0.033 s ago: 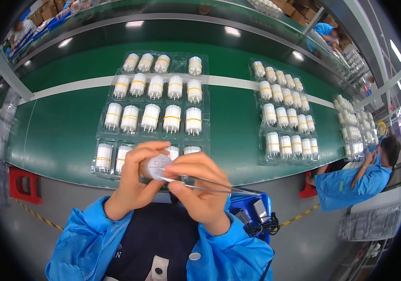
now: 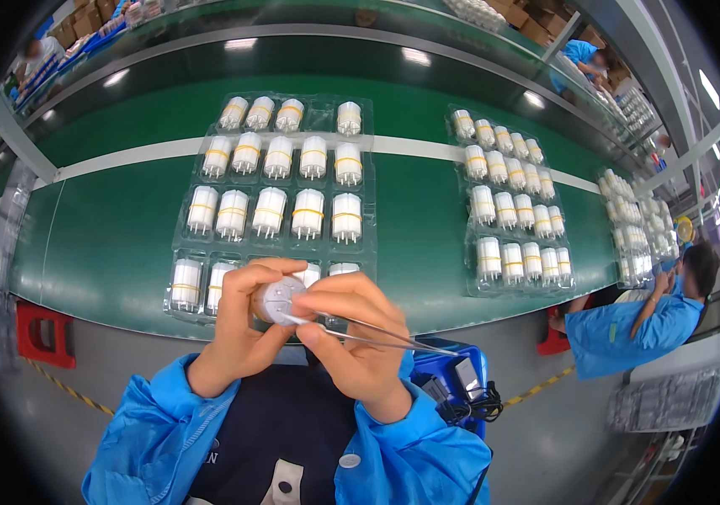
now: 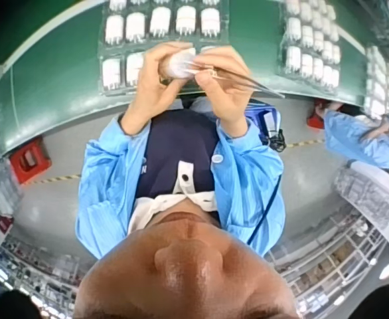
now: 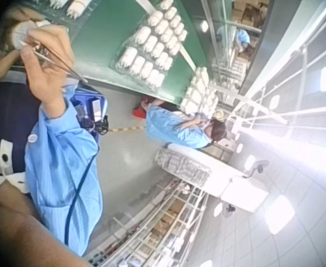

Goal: The person uses tweezers to insert small white components into cylindrical white objects arranged in a clear plastic tray. They repeatedly pick up each object, insert the component, and place it back into the tray, working through multiple units on a green factory table.

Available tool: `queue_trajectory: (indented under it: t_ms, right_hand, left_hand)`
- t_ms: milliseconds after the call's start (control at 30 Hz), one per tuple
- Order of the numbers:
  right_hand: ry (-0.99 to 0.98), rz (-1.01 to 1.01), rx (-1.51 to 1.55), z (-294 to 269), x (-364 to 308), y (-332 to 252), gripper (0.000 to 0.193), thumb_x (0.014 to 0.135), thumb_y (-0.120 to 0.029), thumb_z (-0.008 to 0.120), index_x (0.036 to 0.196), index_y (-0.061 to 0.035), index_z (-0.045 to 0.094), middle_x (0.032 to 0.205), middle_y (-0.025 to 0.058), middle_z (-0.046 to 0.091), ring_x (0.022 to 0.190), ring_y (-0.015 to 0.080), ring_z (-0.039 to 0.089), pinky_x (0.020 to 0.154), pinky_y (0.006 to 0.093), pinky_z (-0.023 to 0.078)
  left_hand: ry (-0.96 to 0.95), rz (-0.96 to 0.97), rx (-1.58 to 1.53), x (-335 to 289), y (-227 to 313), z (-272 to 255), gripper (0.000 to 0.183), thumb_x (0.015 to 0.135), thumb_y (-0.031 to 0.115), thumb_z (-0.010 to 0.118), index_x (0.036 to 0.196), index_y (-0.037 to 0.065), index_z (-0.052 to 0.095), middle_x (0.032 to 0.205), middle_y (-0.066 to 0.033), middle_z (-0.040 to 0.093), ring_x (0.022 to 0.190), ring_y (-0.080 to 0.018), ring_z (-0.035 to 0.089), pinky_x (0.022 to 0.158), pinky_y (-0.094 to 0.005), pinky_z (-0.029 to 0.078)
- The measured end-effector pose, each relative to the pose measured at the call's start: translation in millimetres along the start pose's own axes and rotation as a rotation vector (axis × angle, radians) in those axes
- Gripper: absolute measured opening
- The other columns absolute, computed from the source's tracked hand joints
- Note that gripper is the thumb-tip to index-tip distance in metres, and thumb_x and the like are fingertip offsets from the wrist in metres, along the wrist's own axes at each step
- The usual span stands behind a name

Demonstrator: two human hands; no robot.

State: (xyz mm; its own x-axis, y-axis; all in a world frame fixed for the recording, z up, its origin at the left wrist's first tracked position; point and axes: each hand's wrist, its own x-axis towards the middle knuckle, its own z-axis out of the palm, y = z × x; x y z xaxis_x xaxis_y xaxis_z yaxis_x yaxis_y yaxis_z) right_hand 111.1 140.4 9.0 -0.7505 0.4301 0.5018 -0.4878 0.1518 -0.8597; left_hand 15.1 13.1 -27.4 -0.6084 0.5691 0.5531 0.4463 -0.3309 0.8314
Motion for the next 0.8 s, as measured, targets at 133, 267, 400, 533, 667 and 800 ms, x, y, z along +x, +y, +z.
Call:
queue_trajectory:
  t_ms: [133,267,400,533,667,800]
  right_hand:
    - [0.125,0.018,0.081,5.7,-1.0,1.4,0.019,0.085,0.000,0.068,0.103,0.0050,0.068,0.098,0.0181,0.066,0.084,0.0222,0.065,0.073,0.0311,0.053]
    - [0.139,-0.018,0.076,10.0,-1.0,-2.1,0.014,0.085,0.001,0.068,0.098,0.0046,0.068,0.095,0.0178,0.067,0.083,0.0219,0.065,0.072,0.0301,0.053]
    - [0.108,-0.046,-0.005,8.4,-2.5,3.3,0.013,0.085,0.001,0.068,0.097,0.0041,0.068,0.092,0.0178,0.068,0.082,0.0213,0.065,0.072,0.0296,0.052]
    - [0.112,-0.023,-0.014,9.0,-0.9,2.1,0.011,0.085,0.001,0.068,0.096,0.0039,0.068,0.091,0.0173,0.069,0.082,0.0212,0.065,0.072,0.0294,0.052]
    - [0.105,-0.023,-0.006,8.0,-0.3,4.5,0.011,0.086,0.001,0.067,0.096,0.0039,0.068,0.091,0.0170,0.068,0.082,0.0212,0.065,0.073,0.0299,0.052]
    - [0.096,-0.017,0.043,7.5,0.5,6.2,0.011,0.087,0.001,0.066,0.097,0.0041,0.068,0.092,0.0170,0.068,0.084,0.0210,0.065,0.074,0.0304,0.052]
  left_hand:
    - [0.029,-0.164,-0.203,-2.5,7.0,5.0,0.058,0.069,-0.007,0.071,0.124,-0.001,0.053,0.123,-0.0199,0.057,0.106,-0.0368,0.056,0.089,-0.0411,0.046]
    - [-0.067,0.089,0.228,7.2,7.8,-7.1,0.059,0.068,-0.008,0.071,0.124,-0.002,0.055,0.118,-0.0183,0.059,0.103,-0.0362,0.057,0.087,-0.0406,0.047]
    - [0.011,0.152,0.281,7.6,8.3,-2.8,0.057,0.066,-0.009,0.071,0.121,-0.002,0.058,0.114,-0.0172,0.060,0.102,-0.0358,0.056,0.087,-0.0409,0.047]
    - [0.033,0.175,0.309,7.7,7.5,-1.0,0.058,0.064,-0.009,0.071,0.120,-0.001,0.060,0.113,-0.0170,0.060,0.101,-0.0358,0.056,0.086,-0.0413,0.047]
    - [0.030,0.198,0.352,9.1,8.6,-1.6,0.059,0.062,-0.010,0.070,0.120,0.000,0.060,0.112,-0.0168,0.060,0.100,-0.0354,0.056,0.085,-0.0415,0.047]
    - [0.043,0.221,0.374,10.3,7.7,-0.3,0.060,0.061,-0.011,0.069,0.120,0.000,0.060,0.111,-0.0166,0.060,0.099,-0.0352,0.056,0.084,-0.0417,0.046]
